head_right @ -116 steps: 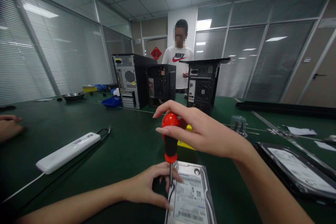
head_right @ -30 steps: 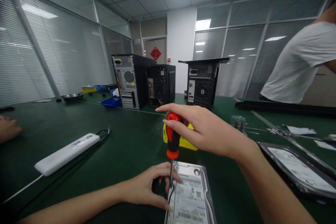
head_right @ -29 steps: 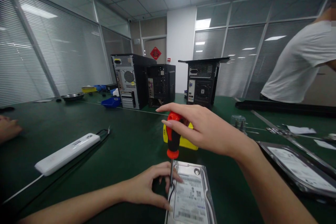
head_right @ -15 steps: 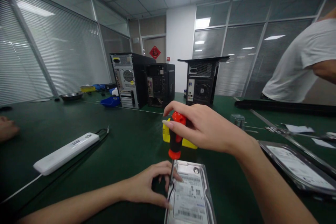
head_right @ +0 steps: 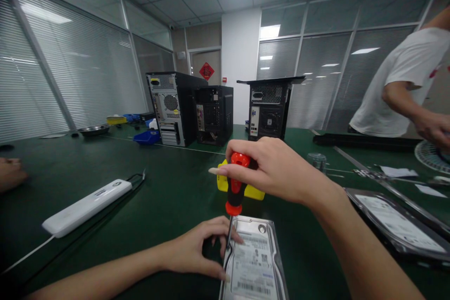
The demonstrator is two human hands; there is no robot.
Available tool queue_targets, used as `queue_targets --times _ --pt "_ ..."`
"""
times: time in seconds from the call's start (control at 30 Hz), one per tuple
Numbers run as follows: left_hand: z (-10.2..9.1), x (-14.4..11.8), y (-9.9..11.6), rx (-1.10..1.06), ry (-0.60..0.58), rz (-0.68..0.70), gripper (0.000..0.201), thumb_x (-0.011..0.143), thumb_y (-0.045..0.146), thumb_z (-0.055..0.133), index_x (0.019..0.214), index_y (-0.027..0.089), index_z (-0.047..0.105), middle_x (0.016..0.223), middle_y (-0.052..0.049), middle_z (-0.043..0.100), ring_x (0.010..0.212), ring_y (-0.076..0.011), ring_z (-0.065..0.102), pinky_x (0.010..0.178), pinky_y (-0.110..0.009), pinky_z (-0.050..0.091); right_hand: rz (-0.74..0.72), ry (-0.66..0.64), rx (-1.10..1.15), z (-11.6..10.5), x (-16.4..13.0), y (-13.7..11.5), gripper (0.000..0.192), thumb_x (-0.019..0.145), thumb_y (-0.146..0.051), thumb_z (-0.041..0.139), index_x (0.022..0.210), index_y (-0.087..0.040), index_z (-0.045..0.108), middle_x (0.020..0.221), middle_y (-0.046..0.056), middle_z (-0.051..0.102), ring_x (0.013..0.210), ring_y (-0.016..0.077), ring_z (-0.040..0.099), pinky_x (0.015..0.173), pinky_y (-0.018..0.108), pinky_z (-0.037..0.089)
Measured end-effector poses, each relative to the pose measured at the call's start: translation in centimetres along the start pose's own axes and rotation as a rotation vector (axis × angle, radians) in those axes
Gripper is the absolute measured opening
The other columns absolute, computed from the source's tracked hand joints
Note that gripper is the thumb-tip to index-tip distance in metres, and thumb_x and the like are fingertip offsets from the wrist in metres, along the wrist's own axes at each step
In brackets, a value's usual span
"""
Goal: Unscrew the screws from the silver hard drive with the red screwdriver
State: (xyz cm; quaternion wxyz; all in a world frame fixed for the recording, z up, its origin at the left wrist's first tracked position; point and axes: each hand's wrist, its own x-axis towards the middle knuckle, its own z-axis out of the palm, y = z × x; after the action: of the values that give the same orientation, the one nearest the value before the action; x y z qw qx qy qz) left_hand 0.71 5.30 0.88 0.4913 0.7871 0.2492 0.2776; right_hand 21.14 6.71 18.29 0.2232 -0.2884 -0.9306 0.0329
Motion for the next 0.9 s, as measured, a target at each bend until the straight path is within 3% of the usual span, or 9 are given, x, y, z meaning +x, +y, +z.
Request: queue_targets --times 0.1,0.27,0.43,0.67,0.9 --pt "-0.03 -0.01 -0.03 0.003 -0.003 0.004 0.060 0.062 0.043 0.083 0.115 0.022 0.064 0.111 -0.006 0.053 0.076 -0.0118 0.056 0.077 -0.028 0.046 -0.022 -0.013 0.056 -0.13 -0.23 -0.20 0.037 0.097 -0.046 0.033 0.101 -0.021 0.060 0.080 0.000 0.066 0.069 0.0145 0.059 0.064 0.027 0.042" --pt "-0.11 -0.04 -0.12 0.005 -0.005 0.005 0.060 0.063 0.041 0.083 0.116 0.022 0.063 0.113 -0.006 0.053 0.077 -0.0123 0.057 0.079 -0.029 0.046 -0.033 -0.054 0.159 -0.25 -0.50 -0.44 0.034 0.097 -0.041 0.036 0.122 -0.024 0.053 0.115 0.002 0.063 0.101 0.0168 0.059 0.087 0.029 0.044" --pt "-0.07 -0.01 0.11 0.017 -0.001 -0.008 0.060 0.062 0.041 0.084 0.115 0.022 0.064 0.112 -0.006 0.054 0.078 -0.0133 0.057 0.078 -0.029 0.047 0.003 -0.052 0.133 -0.13 -0.32 -0.50 0.036 0.096 -0.047 0.037 0.122 -0.026 0.052 0.109 0.000 0.064 0.092 0.0153 0.060 0.079 0.028 0.044" --pt "-0.10 -0.02 0.12 0.021 0.001 0.008 0.058 0.063 0.040 0.083 0.115 0.023 0.064 0.110 -0.006 0.055 0.080 -0.0137 0.056 0.076 -0.027 0.046 0.035 -0.035 0.029 0.05 -0.13 0.10 0.038 0.095 -0.054 0.036 0.111 -0.025 0.056 0.081 -0.002 0.063 0.070 0.0140 0.058 0.065 0.028 0.040" --pt "-0.16 -0.07 0.12 0.007 -0.016 -0.018 0.059 0.063 0.040 0.083 0.116 0.023 0.063 0.115 -0.006 0.052 0.080 -0.0134 0.057 0.077 -0.028 0.046 0.023 -0.044 -0.037 -0.23 -0.45 -0.03 0.036 0.093 -0.050 0.042 0.116 -0.024 0.053 0.079 -0.001 0.064 0.066 0.0153 0.058 0.062 0.029 0.040"
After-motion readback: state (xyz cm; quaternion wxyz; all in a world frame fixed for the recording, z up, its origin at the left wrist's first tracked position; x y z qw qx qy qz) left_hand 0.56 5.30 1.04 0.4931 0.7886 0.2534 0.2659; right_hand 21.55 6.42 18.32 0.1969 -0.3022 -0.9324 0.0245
